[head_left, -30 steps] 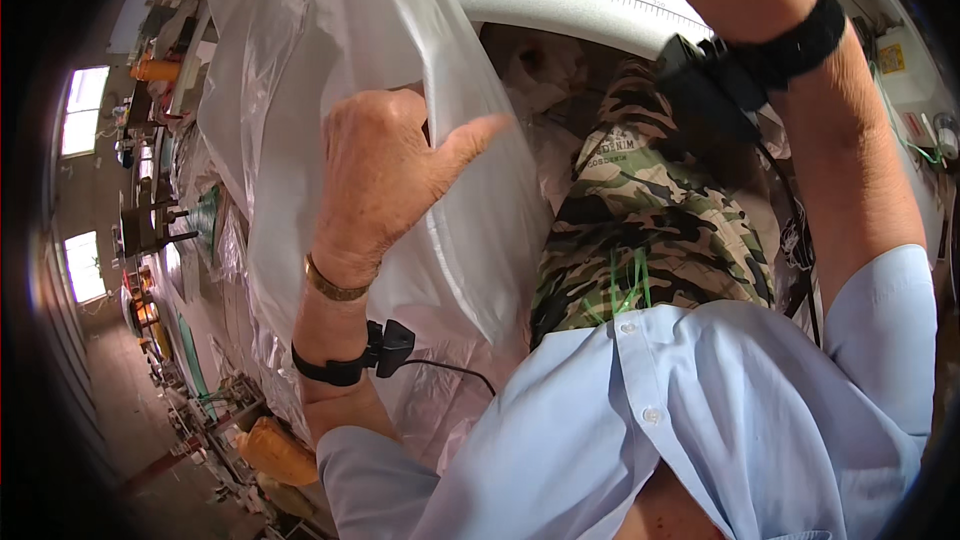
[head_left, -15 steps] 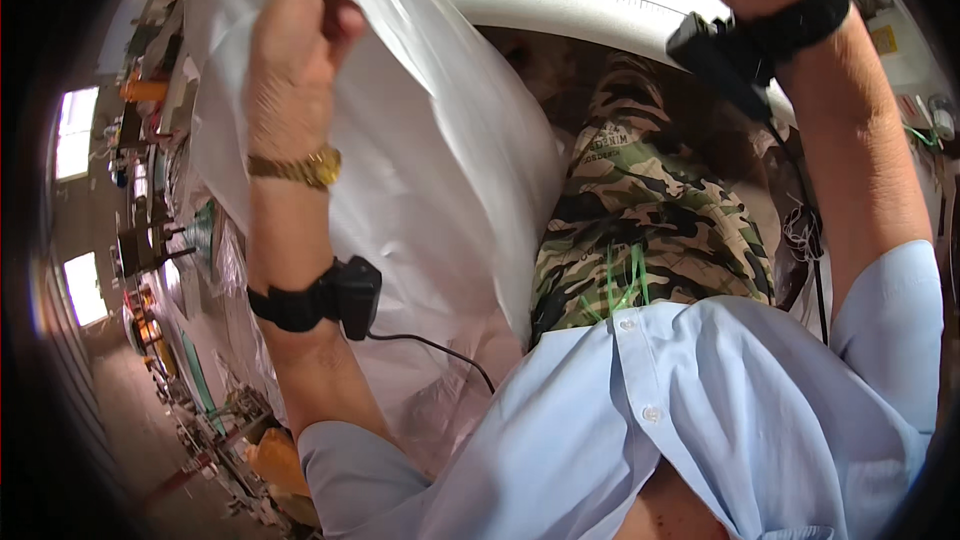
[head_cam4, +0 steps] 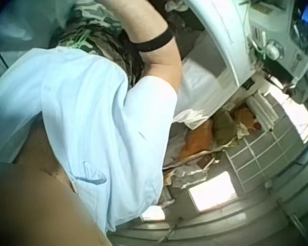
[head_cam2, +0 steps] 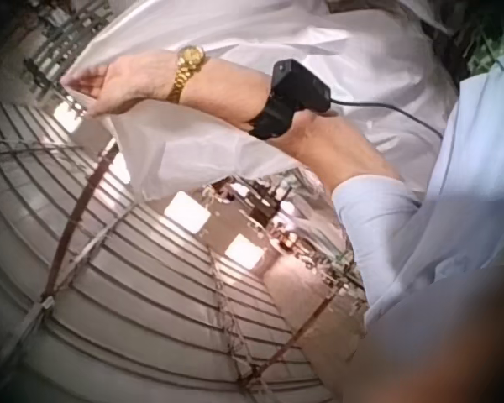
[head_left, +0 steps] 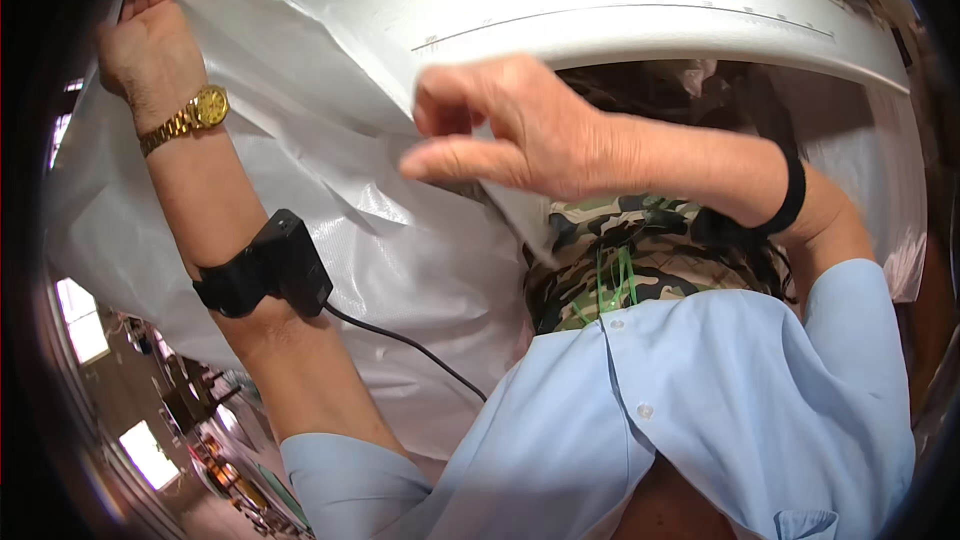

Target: The recorder is using a heavy-duty industrial sewing machine to stitch together large white woven plastic/synthetic bags.

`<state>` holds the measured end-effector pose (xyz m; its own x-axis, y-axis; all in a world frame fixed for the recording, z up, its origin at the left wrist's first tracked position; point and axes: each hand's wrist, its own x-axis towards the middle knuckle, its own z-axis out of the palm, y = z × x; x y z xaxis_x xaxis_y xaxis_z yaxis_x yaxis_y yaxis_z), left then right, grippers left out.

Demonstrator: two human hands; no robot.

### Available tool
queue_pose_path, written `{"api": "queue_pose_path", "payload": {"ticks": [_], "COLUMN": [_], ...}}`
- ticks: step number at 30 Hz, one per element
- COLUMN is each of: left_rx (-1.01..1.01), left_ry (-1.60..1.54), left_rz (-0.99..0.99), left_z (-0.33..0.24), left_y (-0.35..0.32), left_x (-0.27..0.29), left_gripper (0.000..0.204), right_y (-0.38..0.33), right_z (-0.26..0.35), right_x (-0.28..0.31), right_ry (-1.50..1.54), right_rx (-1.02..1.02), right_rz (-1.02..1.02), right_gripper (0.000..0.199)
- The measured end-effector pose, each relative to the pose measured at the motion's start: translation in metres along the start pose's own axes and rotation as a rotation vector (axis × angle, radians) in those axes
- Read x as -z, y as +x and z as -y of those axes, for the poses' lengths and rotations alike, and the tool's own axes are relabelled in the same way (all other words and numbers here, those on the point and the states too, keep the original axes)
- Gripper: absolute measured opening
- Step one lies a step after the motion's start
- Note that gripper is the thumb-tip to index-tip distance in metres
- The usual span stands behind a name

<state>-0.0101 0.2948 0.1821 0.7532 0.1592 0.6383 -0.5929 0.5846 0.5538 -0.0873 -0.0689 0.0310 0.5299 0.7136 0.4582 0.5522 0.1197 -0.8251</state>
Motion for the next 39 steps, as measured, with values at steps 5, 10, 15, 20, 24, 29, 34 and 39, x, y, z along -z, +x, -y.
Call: {"api": "queue_pose_path", "payload": {"ticks": [5,10,15,20,24,29,34,39], "left_rx": [-0.279,-0.339,-0.572,-0.962,-0.94,-0.278,0.15,0.162], "left_ry": [0.36,0.492,0.772,1.043,1.163,1.222,1.179,1.281], "left_rz": [-0.479,-0.387,-0.595,-0.747,-0.893,-1.082,-1.283,0.044], "left_z": [0.006,-0.011,-0.049,-0.095,-0.091,-0.023,0.062,0.152], "left_y": [0.0,-0.013,-0.02,-0.026,-0.047,-0.105,-0.126,-0.166], "left_x": [-0.027,-0.059,-0.077,-0.103,-0.108,-0.061,-0.092,-0.224], "left_gripper": [0.063,0.054,0.074,0.087,0.08,0.066,0.049,0.04], "right_y": [-0.056,-0.082,-0.096,-0.097,-0.109,-0.106,-0.113,-0.11], "right_z": [-0.003,-0.04,-0.057,0.018,0.094,0.06,0.025,0.031], "right_x": [-0.012,-0.022,-0.017,0.036,0.111,0.152,0.153,0.164], "right_ry": [-0.132,-0.284,-0.321,0.032,0.64,0.608,0.332,0.37], "right_rx": [-0.066,-0.02,0.012,-0.081,0.086,-0.521,-0.588,-0.536], "right_rz": [0.032,-0.06,-0.108,0.388,0.678,0.391,0.243,0.173], "right_gripper": [0.044,0.035,0.019,0.01,0.021,0.037,0.038,0.028]}}
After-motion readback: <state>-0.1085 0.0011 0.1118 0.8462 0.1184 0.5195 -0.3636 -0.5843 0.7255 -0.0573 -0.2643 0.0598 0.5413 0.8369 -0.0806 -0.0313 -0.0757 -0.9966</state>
